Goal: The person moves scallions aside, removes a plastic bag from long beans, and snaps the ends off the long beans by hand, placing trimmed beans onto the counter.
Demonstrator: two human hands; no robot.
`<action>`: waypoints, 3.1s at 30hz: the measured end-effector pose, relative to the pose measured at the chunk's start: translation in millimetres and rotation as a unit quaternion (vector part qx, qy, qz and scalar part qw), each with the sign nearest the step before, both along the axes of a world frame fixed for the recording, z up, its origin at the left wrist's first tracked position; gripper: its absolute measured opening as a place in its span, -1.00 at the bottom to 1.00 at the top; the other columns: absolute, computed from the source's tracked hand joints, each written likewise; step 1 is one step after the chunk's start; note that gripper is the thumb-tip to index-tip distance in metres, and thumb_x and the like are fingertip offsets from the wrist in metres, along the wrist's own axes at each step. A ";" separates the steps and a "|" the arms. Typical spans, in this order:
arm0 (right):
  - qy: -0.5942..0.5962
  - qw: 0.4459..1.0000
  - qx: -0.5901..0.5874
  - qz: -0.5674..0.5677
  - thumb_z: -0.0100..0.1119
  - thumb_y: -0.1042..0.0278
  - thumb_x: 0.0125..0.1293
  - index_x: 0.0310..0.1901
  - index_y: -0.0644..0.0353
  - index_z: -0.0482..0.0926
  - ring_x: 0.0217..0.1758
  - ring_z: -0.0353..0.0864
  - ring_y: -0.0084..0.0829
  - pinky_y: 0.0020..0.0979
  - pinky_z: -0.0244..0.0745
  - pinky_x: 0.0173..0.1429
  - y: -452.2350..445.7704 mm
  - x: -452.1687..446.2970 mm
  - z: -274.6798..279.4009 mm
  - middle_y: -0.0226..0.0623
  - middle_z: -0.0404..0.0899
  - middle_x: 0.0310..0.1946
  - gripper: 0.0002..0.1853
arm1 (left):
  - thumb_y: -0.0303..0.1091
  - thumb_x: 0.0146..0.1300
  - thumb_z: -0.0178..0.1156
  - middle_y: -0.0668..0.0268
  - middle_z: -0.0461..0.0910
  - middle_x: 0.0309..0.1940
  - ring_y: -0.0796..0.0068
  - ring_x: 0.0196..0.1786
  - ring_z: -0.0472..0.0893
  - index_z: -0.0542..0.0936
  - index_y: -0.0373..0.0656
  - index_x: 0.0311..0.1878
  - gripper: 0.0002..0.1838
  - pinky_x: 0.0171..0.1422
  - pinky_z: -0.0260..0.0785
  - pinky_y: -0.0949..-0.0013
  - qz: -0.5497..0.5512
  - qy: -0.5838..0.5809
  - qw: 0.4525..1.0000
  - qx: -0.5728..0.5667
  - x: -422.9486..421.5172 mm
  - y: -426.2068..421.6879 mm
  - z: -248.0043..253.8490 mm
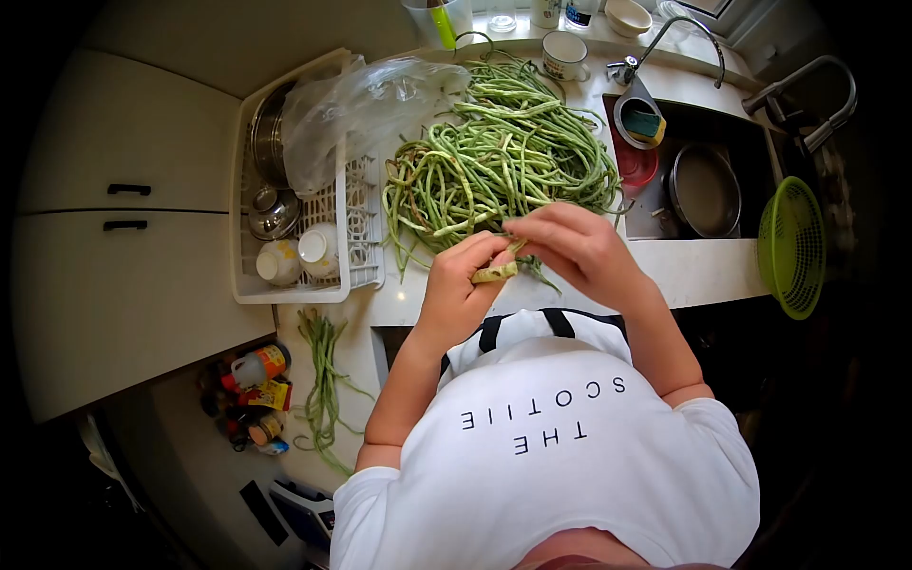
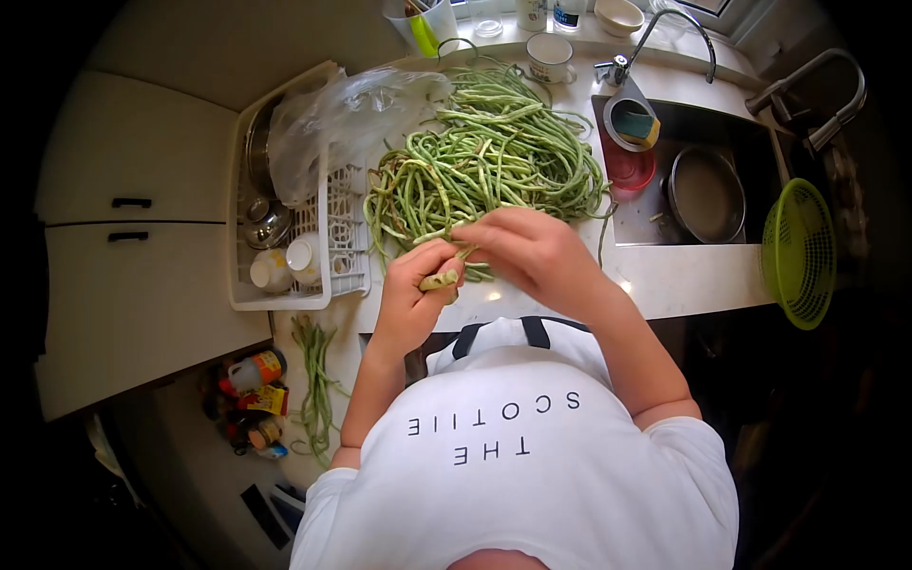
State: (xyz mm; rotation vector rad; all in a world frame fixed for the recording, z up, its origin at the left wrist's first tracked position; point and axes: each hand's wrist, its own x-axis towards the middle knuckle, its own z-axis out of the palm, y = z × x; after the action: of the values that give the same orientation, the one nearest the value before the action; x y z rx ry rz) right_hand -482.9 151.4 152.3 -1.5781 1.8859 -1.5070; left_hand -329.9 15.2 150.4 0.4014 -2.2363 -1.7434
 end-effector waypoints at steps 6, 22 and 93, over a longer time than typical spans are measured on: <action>0.189 0.981 -0.024 0.036 0.34 0.42 0.13 -0.27 0.15 0.61 -0.36 0.57 -0.31 -0.32 0.44 -0.28 -9.1 2.8 -4.0 -0.35 0.55 -0.41 -0.86 | -0.45 0.31 0.18 0.21 0.51 -0.45 0.40 -0.45 0.46 0.59 -0.37 -0.22 -0.86 -0.36 0.27 0.38 0.007 -0.017 0.994 -0.109 7.3 -1.2 5.7; -0.192 0.981 -0.034 0.018 0.10 0.57 0.18 -0.39 0.29 0.52 -0.52 0.38 -0.57 -0.51 0.29 -0.42 -12.9 27.3 -25.0 -0.35 0.43 -0.49 -0.97 | -0.42 0.42 0.03 0.17 0.51 -0.30 0.26 -0.30 0.52 0.52 -0.30 -0.16 -0.85 -0.15 0.37 0.35 -0.069 0.022 0.996 0.048 6.7 -6.4 -14.3; -0.634 0.767 -0.076 -0.065 0.22 0.43 0.39 -0.06 0.28 0.58 -0.35 0.63 -0.58 -0.59 0.60 -0.19 -0.8 -32.3 -62.9 -0.16 0.69 -0.19 -0.83 | -0.33 0.39 0.22 0.11 0.67 -0.16 0.27 0.02 0.68 0.58 -0.27 0.01 -0.76 0.14 0.60 0.25 0.227 0.171 0.904 0.319 14.5 -44.3 -10.3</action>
State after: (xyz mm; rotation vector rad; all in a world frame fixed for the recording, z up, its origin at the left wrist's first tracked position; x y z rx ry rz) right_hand -515.1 150.5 89.4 -0.1370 1.0263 -1.9896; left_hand -315.4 -29.1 140.0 0.6264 -1.1702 -2.0317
